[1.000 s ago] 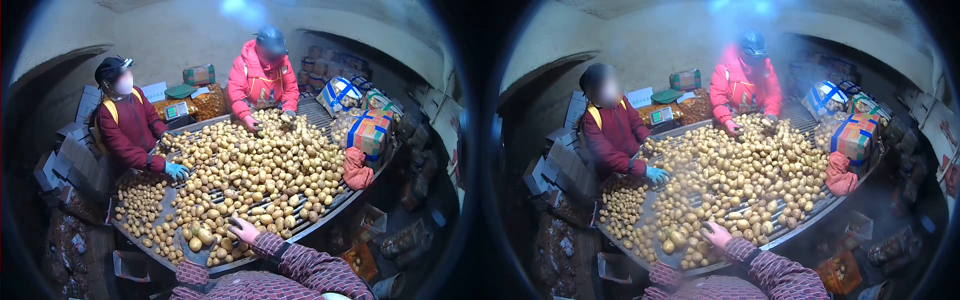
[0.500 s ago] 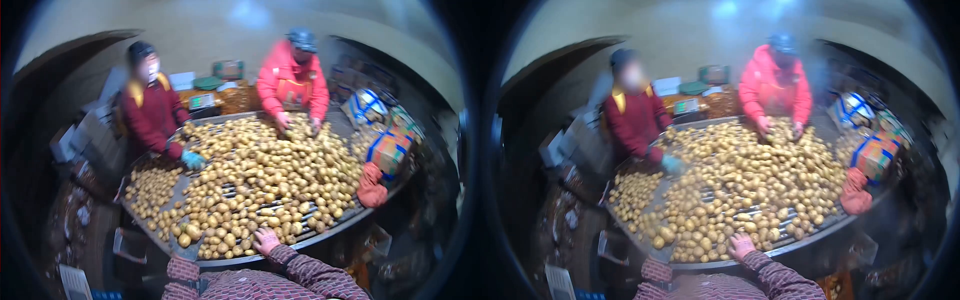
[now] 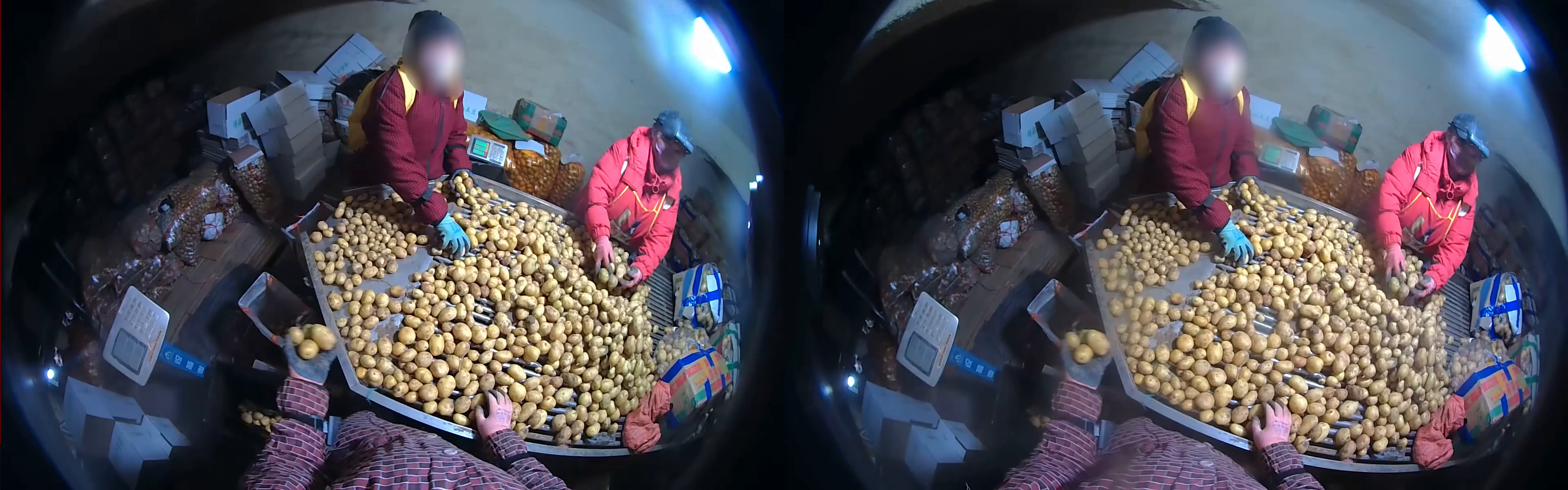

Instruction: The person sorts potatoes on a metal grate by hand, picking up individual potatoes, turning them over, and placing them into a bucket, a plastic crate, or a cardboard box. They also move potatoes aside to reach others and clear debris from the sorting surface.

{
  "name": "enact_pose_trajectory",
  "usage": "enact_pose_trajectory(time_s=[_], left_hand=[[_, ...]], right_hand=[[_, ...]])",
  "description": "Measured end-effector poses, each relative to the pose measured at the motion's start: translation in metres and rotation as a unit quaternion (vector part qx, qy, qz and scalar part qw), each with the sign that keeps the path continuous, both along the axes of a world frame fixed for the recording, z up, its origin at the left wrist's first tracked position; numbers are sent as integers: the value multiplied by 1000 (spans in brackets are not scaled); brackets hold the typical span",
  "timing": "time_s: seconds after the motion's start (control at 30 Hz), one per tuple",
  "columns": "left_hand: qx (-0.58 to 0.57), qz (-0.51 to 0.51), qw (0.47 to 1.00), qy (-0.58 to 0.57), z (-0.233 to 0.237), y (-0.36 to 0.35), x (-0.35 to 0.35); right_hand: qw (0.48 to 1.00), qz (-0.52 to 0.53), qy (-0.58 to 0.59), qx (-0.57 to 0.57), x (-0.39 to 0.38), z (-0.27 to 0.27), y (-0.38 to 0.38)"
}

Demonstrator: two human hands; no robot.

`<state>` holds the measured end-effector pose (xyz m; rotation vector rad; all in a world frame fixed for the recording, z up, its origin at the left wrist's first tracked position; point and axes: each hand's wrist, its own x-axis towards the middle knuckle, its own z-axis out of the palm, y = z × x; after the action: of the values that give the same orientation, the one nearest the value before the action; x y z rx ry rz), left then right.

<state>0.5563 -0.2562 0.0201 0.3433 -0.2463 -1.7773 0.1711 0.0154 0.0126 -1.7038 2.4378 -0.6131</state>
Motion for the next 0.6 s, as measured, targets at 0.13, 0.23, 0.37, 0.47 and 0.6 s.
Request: enact_pose_trajectory(time_s=[0.13, 0.23, 0.37, 0.47, 0.6], left_hand=[[70, 95, 992, -43, 9, -42, 43], [187, -9, 981, -43, -107, -119, 142], [286, -18, 941, -182, -88, -131, 106], [279, 3, 892, -355, -100, -153, 68], [3, 131, 850, -511, -88, -143, -32]], right_hand=[[1000, -9, 1, 6, 1, 3, -1], [1000, -17, 3, 4, 3, 8, -1], [998, -32, 29, 44, 4, 12, -2], [997, -51, 29, 52, 7, 10, 0], [996, -57, 30, 54, 10, 21, -3]])
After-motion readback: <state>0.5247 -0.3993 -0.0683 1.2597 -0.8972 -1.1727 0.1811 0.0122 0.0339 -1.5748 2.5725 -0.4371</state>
